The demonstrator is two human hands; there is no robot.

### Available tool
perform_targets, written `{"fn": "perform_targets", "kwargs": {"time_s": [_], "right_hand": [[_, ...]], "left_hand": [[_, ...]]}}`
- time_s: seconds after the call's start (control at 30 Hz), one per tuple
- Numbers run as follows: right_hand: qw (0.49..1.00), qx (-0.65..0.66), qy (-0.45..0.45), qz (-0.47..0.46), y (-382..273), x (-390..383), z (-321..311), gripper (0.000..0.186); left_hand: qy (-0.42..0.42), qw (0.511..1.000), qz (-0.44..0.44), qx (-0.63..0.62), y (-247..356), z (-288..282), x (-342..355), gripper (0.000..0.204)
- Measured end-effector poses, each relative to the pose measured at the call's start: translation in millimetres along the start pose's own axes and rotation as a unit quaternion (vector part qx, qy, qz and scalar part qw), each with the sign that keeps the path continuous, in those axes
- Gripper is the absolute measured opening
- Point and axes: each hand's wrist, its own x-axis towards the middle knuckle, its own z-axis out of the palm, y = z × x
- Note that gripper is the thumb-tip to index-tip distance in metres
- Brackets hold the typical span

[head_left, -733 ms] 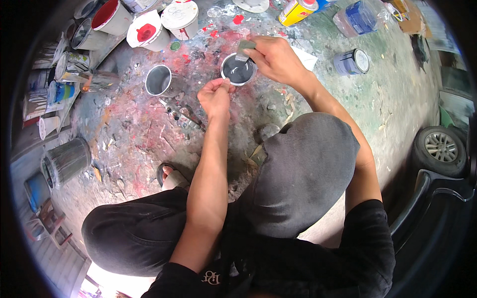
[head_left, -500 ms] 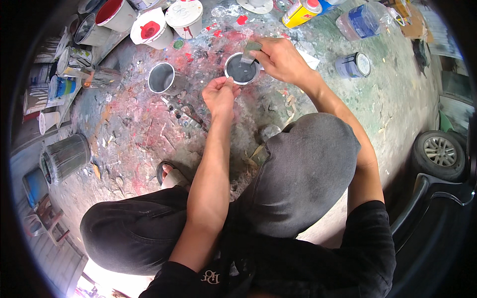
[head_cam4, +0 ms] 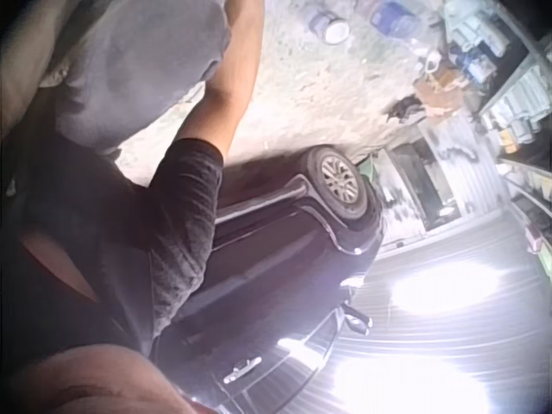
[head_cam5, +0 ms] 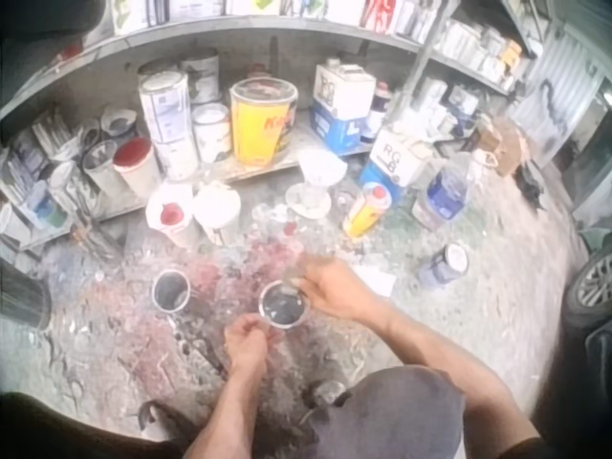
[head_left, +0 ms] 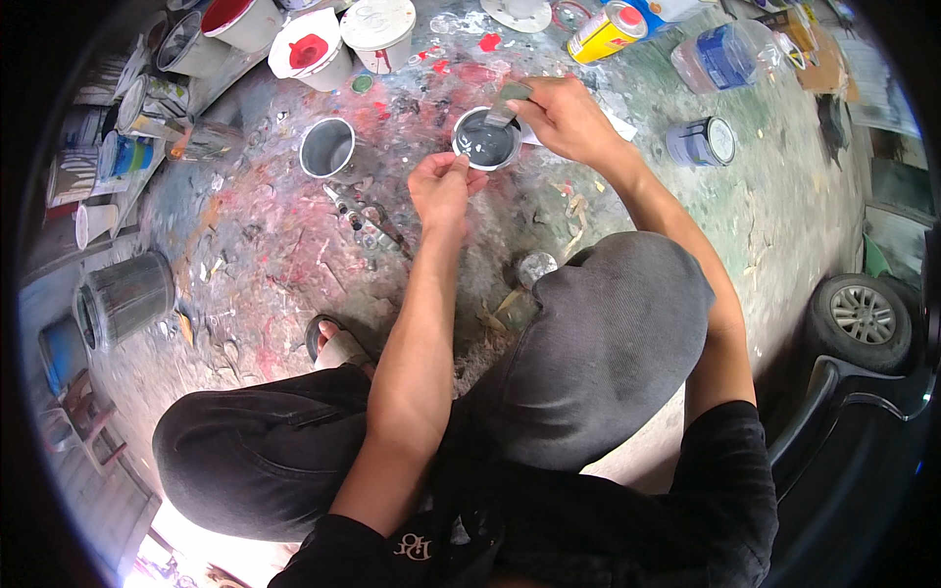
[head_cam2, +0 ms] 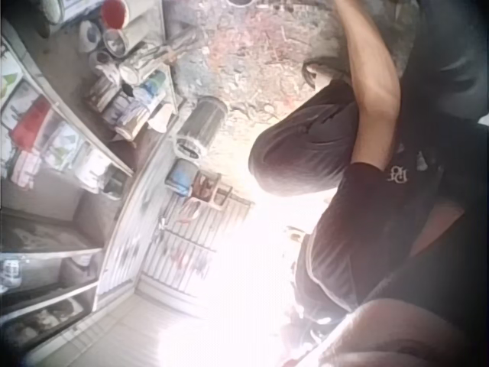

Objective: The person sits on the floor and mixes dark paint in a small container using a stick. They pour the mixture into a metal cup, then add yellow paint and water from a bottle, stirring the contents to create a uniform mixture.

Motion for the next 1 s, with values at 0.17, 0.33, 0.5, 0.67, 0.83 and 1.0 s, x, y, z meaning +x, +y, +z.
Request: {"fn": "perform_targets", "kwargs": {"time_s": [0.17, 0.33, 0.5, 0.67, 0.83, 1.0], "right_hand": [[0.998, 0.019, -0.032, 0.056, -24.2, -5.5, -6.1, 0.025], [0.996, 0.027, 0.014, 0.079, -32.9, -3.8, -7.1, 0.027], [0.999, -0.029, -0.006, 0.025, -11.7, -0.4, -3.3, 0.026], [0.999, -0.018, -0.016, 0.048, -21.2, -7.7, -4.2, 0.024], [0.996, 0.025, -0.017, 0.087, -30.8, -10.0, -0.6, 0.025], [0.995, 0.005, 0.02, 0.098, -25.3, 2.0, -6.8, 0.027]], "left_hand": [[-0.014, 1.0, -0.003, 0.006, -2.4, -4.3, 4.1, 0.009], [-0.034, 0.999, -0.017, -0.01, -1.2, 0.1, -0.2, 0.01], [-0.057, 0.998, -0.023, -0.017, 0.3, 0.9, -1.4, 0.011], [-0.068, 0.997, -0.007, -0.03, -0.3, -2.8, 0.6, 0.01], [-0.057, 0.998, -0.014, -0.026, -0.8, -2.5, 0.8, 0.01], [-0.072, 0.997, -0.02, -0.031, -3.1, -4.5, 2.3, 0.01]]}}
